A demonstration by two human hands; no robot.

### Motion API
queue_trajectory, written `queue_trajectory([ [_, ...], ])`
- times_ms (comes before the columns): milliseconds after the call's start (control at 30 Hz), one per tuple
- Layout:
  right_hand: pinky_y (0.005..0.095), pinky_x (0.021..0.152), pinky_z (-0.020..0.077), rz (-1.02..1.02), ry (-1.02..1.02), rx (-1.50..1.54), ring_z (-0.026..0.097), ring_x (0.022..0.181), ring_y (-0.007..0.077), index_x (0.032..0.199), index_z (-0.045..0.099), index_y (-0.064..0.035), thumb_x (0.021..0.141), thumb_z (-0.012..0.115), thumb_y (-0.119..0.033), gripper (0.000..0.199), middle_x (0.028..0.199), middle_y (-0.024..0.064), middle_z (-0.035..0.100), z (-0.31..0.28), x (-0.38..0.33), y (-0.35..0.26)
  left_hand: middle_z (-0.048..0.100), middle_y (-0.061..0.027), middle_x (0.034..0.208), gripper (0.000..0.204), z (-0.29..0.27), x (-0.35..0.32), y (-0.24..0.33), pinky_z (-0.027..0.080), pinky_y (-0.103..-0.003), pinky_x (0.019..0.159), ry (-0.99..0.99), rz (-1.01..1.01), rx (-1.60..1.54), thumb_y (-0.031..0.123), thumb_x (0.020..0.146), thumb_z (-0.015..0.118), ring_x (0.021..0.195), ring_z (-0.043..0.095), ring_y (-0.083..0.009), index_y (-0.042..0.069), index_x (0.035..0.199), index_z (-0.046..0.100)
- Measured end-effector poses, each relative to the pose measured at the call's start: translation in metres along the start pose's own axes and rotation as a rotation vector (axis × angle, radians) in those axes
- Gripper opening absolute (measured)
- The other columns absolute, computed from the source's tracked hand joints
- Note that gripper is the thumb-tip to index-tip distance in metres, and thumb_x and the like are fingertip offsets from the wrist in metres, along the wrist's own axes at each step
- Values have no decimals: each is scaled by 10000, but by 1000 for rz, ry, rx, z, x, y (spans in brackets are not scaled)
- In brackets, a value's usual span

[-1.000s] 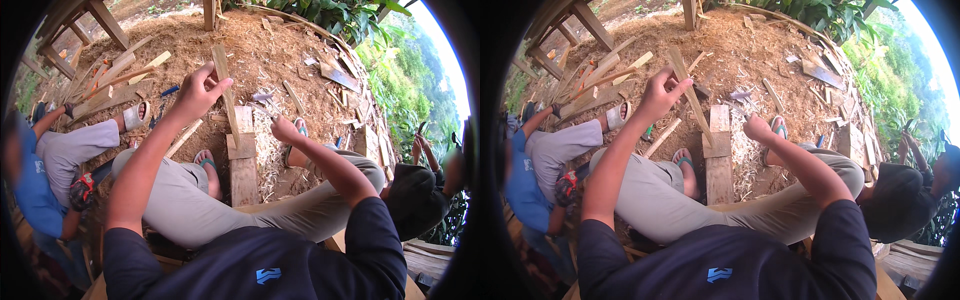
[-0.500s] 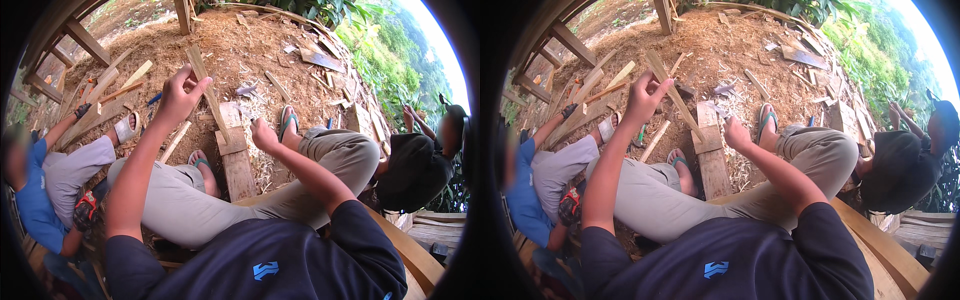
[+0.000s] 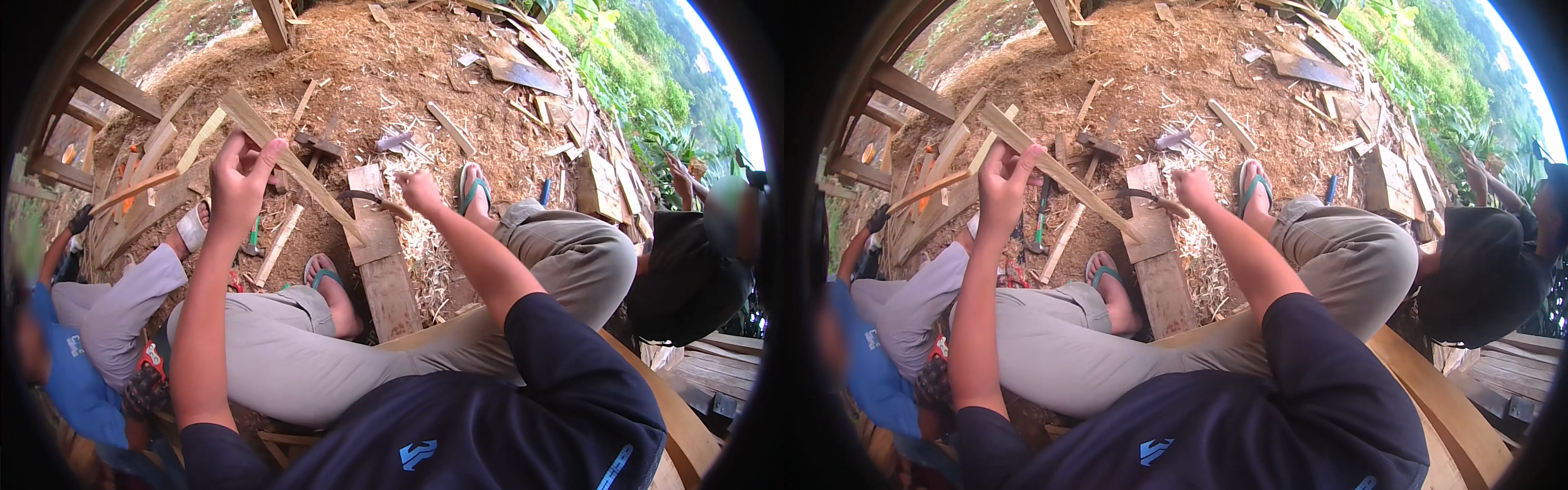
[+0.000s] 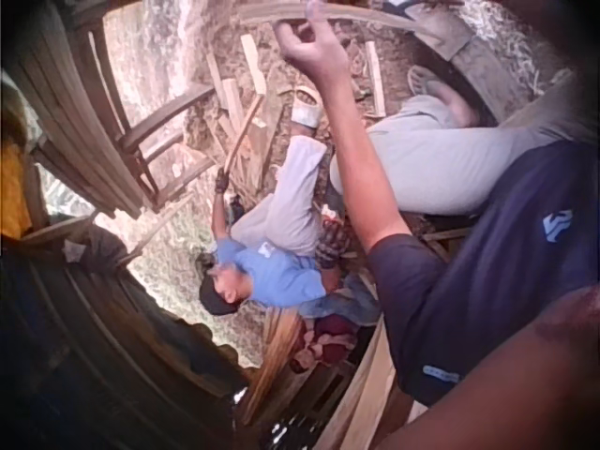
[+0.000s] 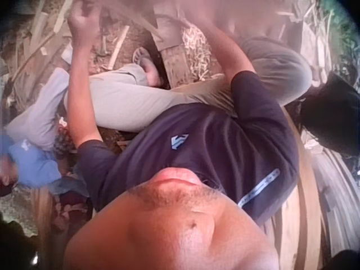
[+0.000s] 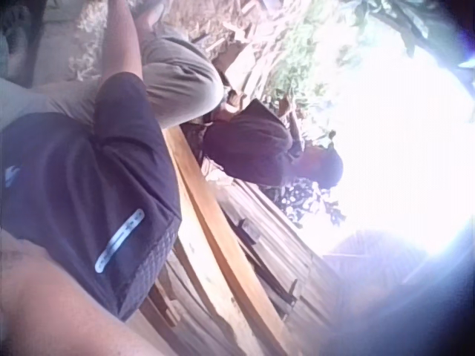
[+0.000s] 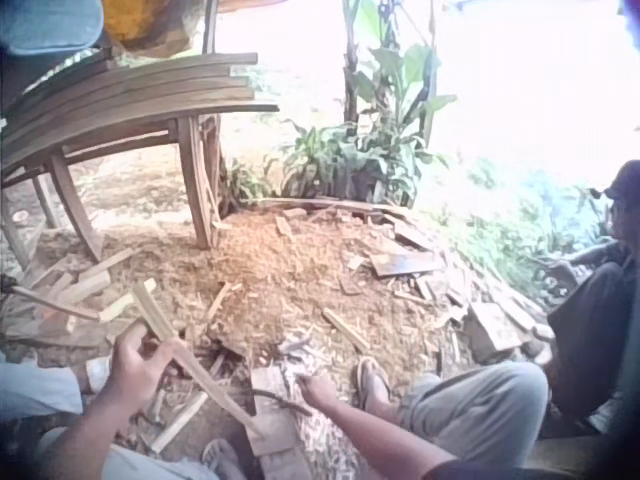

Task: The person sits on the ground and uses a knife to shave and shape a thin strip of wood. They repeatedly scrape the surface of the wood to create thin shavings, occasionally pausing to inspect the piece.

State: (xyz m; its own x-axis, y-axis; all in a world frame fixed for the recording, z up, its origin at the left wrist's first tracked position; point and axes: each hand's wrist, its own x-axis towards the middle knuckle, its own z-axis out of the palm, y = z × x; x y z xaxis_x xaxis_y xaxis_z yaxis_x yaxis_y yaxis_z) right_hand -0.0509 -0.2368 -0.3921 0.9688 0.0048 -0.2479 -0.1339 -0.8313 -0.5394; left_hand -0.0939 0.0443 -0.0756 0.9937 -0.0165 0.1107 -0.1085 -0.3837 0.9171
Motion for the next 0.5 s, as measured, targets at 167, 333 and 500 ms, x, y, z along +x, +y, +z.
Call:
queue_trajectory([
  [167, 426, 935, 505, 7, 236, -495, 573, 1107, 289, 1216, 667, -163, 950, 583, -280, 302, 1206, 157, 596, -58, 66, 105, 678, -31, 961, 218, 16, 17, -4, 551, -223, 599, 21, 2, -51, 214, 962, 659, 822, 663, -87, 32, 1066, 599],
  [333, 473, 984, 475, 254, 202, -170, 525, 1223, 365, 1288, 571, -82, 849, 716, -376, 548, 1276, 216, 564, -96, 84, 125, 673, -29, 949, 211, 4, 23, -10, 534, -210, 567, 81, -33, -24, 233, 963, 659, 820, 657, -78, 47, 1040, 596],
  [500, 505, 968, 461, 334, 156, -260, 578, 1170, 381, 1237, 589, -80, 892, 628, -255, 389, 1204, 207, 616, -86, 99, 130, 671, -31, 942, 200, -1, 28, -21, 529, -204, 549, 116, -59, -22, 220, 963, 657, 818, 655, -72, 46, 1036, 593],
])
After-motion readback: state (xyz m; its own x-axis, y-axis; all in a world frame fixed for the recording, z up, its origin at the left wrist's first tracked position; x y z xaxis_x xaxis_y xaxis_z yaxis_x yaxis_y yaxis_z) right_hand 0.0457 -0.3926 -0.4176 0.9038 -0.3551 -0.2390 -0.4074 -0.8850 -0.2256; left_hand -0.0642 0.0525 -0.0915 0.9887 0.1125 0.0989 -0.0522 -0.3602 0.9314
